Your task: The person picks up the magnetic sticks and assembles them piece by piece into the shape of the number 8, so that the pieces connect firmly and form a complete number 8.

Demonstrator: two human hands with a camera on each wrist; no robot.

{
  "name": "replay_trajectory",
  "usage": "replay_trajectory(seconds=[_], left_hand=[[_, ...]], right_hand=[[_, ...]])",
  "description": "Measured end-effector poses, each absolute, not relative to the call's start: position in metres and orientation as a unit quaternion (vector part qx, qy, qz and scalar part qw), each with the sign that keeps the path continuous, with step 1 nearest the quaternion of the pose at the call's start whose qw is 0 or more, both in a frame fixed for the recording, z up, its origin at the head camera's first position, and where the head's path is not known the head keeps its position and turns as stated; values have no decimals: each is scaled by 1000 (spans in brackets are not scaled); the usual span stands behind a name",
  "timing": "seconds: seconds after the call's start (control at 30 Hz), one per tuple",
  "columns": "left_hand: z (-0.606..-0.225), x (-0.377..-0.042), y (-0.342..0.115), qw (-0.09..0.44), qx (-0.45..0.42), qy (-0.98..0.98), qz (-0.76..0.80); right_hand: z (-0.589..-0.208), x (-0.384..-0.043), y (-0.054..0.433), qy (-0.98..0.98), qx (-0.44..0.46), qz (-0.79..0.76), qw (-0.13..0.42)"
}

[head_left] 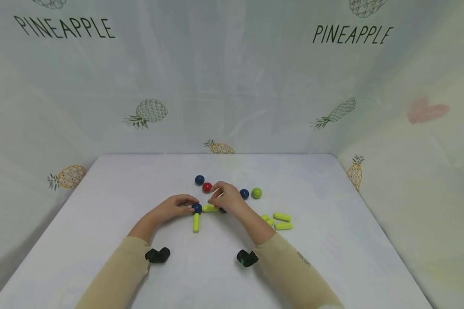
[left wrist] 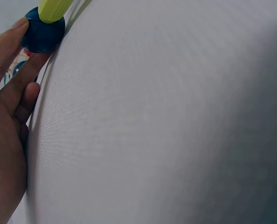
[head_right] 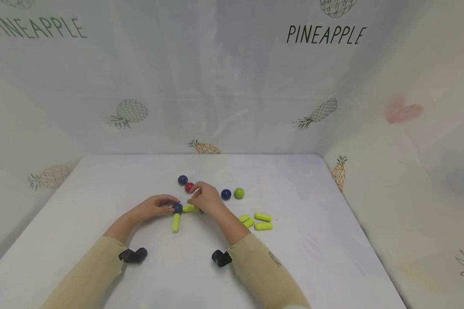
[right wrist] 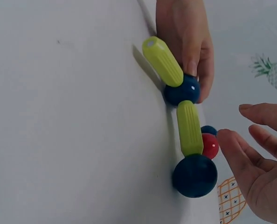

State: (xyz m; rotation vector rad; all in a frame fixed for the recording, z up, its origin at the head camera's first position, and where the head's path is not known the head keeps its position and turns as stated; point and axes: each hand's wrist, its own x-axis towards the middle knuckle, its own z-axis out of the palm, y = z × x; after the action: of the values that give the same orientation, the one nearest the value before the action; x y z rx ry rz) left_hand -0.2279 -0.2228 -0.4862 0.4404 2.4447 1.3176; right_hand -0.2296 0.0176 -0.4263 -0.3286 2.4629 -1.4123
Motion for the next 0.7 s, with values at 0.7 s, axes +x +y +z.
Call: replay_trajectory(seconds=[0.7], left_hand=[[-488,-223,-221,160,149,853,474]], right_hand=[[-443,-266,9,891,-100,-430,103]])
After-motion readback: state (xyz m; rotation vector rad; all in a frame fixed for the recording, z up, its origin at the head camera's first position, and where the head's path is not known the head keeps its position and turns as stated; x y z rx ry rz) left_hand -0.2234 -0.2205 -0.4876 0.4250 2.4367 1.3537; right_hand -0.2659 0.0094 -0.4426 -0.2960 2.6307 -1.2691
